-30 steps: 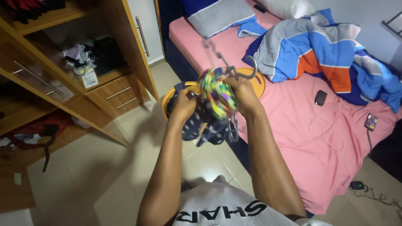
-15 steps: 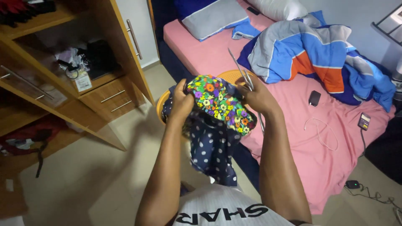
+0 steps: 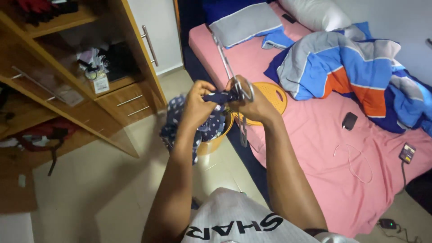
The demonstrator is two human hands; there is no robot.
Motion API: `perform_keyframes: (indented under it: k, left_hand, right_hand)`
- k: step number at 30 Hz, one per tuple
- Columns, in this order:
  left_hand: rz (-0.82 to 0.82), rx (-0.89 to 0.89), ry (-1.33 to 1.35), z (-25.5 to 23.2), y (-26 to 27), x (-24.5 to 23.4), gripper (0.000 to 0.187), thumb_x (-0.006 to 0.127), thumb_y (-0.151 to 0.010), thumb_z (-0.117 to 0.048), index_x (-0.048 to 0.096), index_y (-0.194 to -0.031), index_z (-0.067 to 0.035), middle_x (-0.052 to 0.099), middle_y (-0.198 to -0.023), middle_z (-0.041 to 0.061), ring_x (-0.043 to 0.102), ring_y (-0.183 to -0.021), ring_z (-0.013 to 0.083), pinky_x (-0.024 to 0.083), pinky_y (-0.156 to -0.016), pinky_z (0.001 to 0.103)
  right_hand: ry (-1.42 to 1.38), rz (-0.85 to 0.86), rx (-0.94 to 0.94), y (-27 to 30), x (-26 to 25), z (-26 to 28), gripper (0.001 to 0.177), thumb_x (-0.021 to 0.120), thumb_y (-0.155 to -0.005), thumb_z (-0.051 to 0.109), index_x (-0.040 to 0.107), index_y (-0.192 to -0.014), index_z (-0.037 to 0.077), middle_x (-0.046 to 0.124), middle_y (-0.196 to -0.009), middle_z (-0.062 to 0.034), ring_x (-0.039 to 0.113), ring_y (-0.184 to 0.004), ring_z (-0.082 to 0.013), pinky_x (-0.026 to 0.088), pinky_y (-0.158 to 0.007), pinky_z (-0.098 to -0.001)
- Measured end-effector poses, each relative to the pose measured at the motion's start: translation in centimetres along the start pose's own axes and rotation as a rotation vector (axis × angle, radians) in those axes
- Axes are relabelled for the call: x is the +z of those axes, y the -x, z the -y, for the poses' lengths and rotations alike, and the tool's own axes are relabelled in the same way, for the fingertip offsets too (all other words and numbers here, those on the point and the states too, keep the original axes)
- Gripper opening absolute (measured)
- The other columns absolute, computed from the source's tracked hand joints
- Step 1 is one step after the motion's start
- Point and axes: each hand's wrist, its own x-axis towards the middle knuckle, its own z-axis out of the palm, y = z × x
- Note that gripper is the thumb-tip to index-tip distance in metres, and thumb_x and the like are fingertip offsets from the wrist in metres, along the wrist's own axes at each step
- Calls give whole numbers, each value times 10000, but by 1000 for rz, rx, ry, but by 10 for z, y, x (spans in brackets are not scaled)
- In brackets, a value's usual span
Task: Hang a polka-dot blouse on a plastic hanger and place it in the wardrobe.
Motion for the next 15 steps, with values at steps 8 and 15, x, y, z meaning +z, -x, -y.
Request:
perform_keyframes:
  k: [8, 15]
  left_hand:
    - [-194, -50, -288, 0, 11, -19, 421, 917, -780, -146, 542, -954, -67, 547, -779, 54, 486, -682, 139, 420, -595, 315]
    - [-448, -335, -354, 59, 31, -20, 324, 788, -801, -200, 618, -1047, -74, 687, -865, 93, 691, -771, 245, 549, -698, 381]
  right_hand:
    - [-40, -255, -131, -30, -6, 2, 359, 677, -831, -80, 580, -1138, 79, 588, -881, -28, 588, -777, -131, 497, -686, -301]
    - [-66, -405, -247, -40, -35, 29, 352, 694, -897, -59, 547, -1195, 58, 535, -890, 0, 532, -775, -104, 458, -701, -275]
